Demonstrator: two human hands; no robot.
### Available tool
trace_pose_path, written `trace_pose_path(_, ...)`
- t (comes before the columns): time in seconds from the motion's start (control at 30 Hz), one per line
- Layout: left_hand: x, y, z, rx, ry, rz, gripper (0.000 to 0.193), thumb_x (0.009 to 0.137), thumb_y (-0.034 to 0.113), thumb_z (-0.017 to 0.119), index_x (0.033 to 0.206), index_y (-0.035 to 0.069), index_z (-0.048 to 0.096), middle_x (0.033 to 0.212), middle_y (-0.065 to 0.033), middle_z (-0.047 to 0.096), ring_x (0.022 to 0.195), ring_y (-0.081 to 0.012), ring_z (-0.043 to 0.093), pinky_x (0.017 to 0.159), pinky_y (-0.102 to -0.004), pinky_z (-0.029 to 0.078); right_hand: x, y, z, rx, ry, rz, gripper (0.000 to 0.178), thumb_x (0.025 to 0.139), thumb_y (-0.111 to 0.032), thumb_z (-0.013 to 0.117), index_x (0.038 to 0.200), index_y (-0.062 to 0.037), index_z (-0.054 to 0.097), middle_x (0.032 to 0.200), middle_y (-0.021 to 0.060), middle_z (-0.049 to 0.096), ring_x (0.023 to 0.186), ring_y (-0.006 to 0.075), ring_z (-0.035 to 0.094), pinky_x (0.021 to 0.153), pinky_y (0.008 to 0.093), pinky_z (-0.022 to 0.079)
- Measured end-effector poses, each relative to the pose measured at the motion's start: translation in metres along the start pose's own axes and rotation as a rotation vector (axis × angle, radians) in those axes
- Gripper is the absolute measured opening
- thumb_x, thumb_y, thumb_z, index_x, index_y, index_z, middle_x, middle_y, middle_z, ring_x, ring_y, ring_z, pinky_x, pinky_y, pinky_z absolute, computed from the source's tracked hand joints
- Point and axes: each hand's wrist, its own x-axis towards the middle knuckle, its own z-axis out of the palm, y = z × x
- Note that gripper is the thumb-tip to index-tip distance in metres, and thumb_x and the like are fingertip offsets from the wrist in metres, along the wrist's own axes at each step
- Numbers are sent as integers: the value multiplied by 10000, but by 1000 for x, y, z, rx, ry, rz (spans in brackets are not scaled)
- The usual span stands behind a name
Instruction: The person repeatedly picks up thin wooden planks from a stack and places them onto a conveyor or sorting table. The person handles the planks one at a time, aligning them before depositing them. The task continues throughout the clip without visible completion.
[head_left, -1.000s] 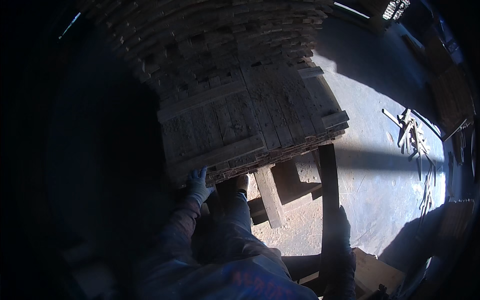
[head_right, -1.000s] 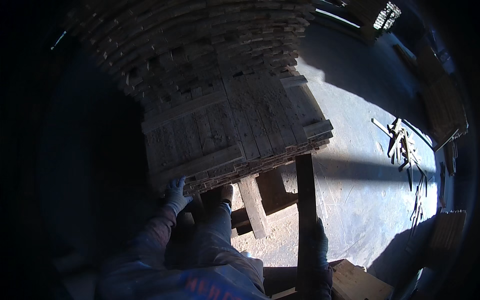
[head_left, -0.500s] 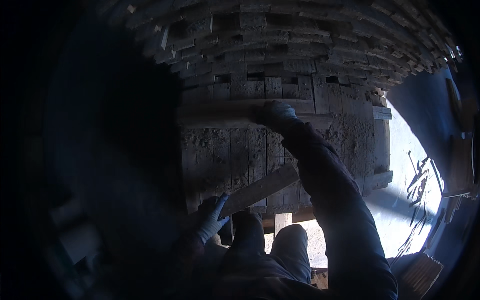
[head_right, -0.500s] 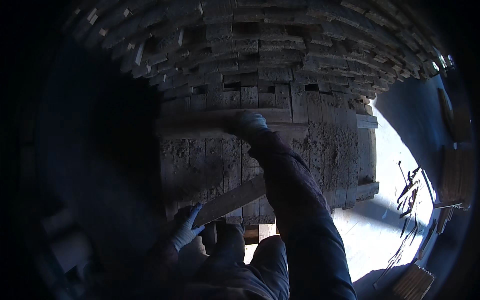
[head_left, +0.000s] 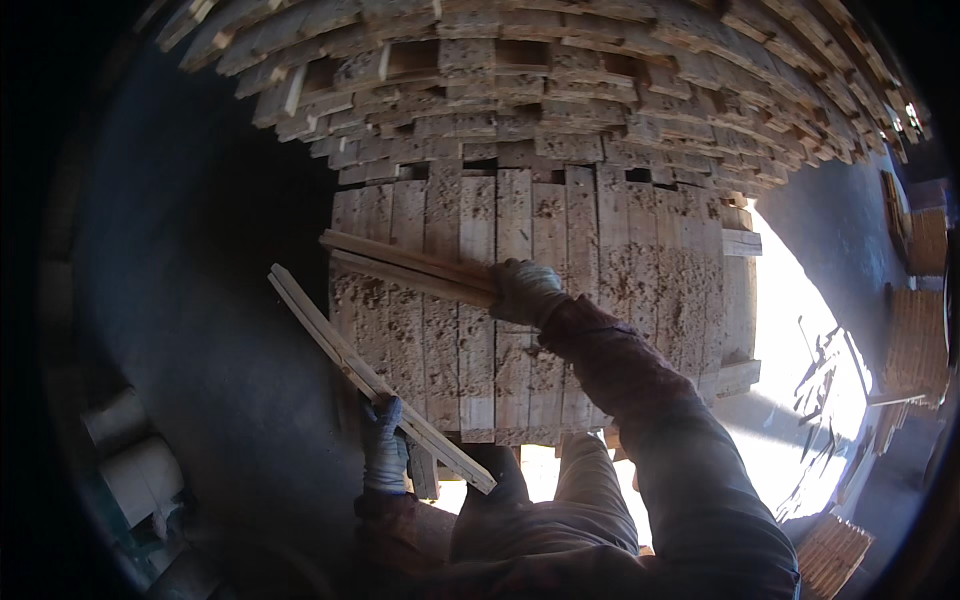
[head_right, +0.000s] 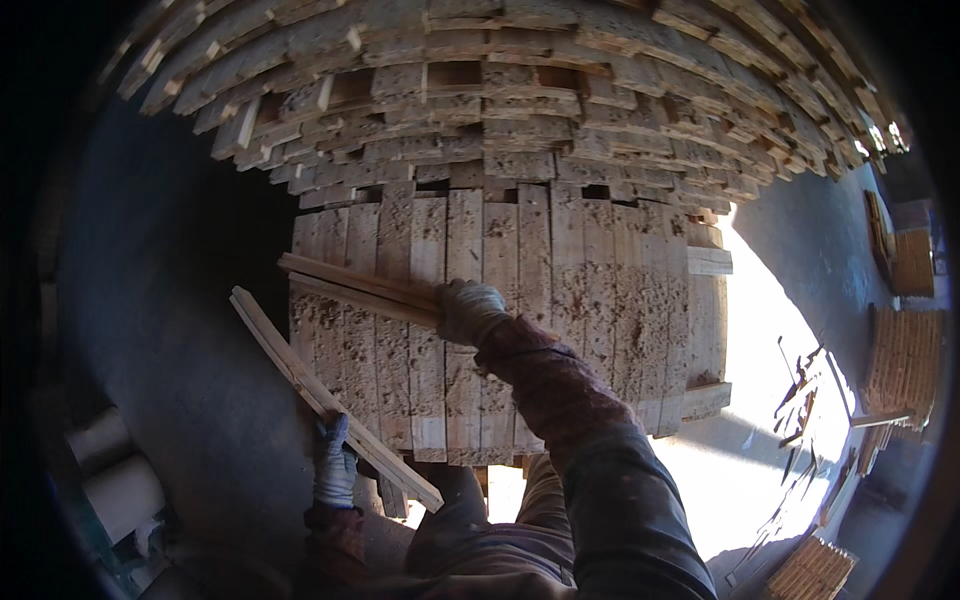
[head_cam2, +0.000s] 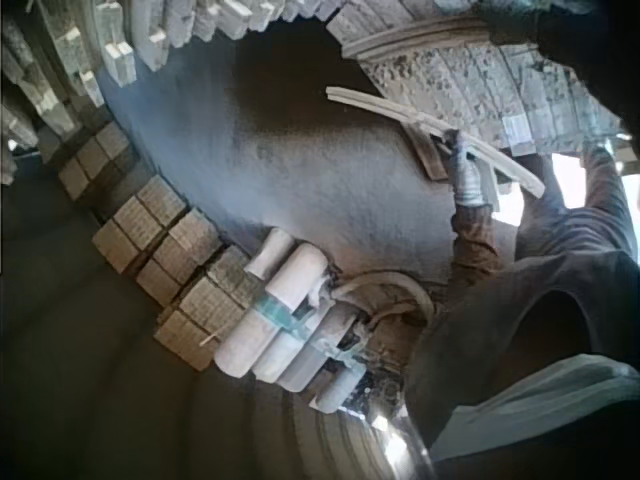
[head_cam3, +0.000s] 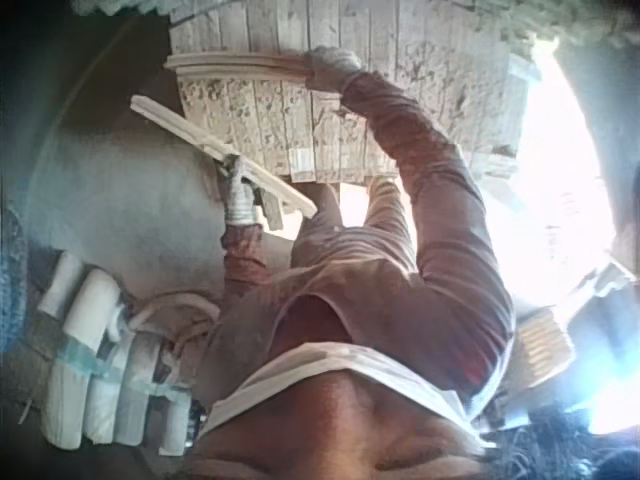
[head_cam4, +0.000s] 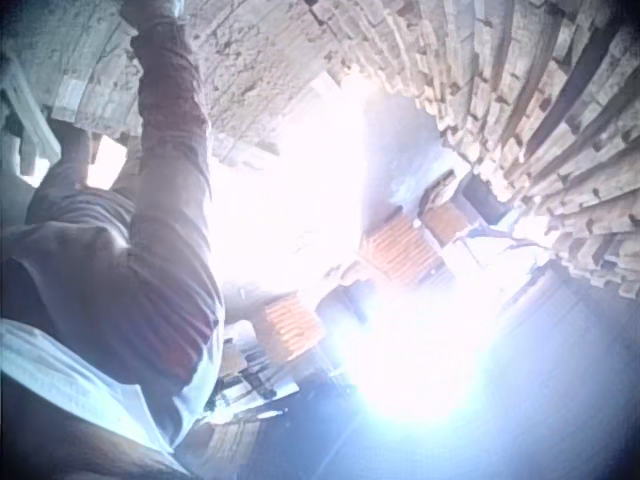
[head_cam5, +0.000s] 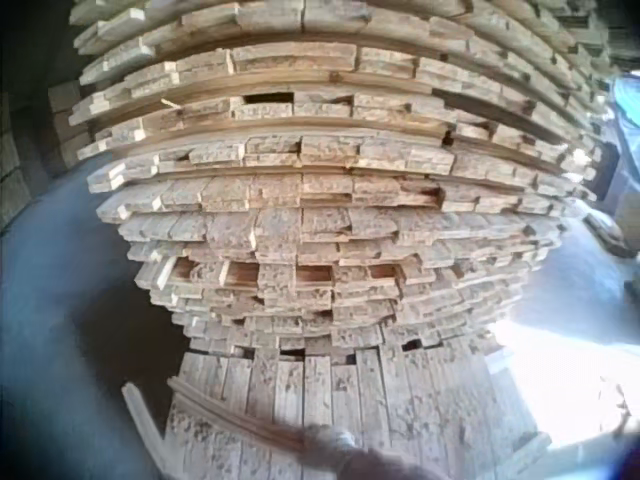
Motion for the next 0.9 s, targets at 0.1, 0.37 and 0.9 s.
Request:
trace_pose_path(0.1,-34,-23,77,-125,-90,-1,722,912,220,737,1515,99,359,1253,-21,520,1104,-136,512,929,-312,466,-85,28,11,278,14,32,619,725,-460,780,1152,-33,643,987,204,704,941,384,690,806,476,553)
trace_pose_path(0.37,-184,-79,319,-88,-495,-362,851,964,749,290,1520,109,361,1503,-132,434,1367,-301,435,1162,-421,344,-318,158,64,660,57,186,1303,581,-589,884,1483,103,246,1357,325,528,1259,434,544,1060,422,452)
trace_pose_path(0.9,-229,-212,361,567,-717,113,501,981,163,647,1428,7,481,1362,-119,569,1218,-186,549,1032,-325,445,-436,499,79,515,530,681,1260,660,-403,881,1539,34,91,1167,274,623,1085,438,631,916,487,522)
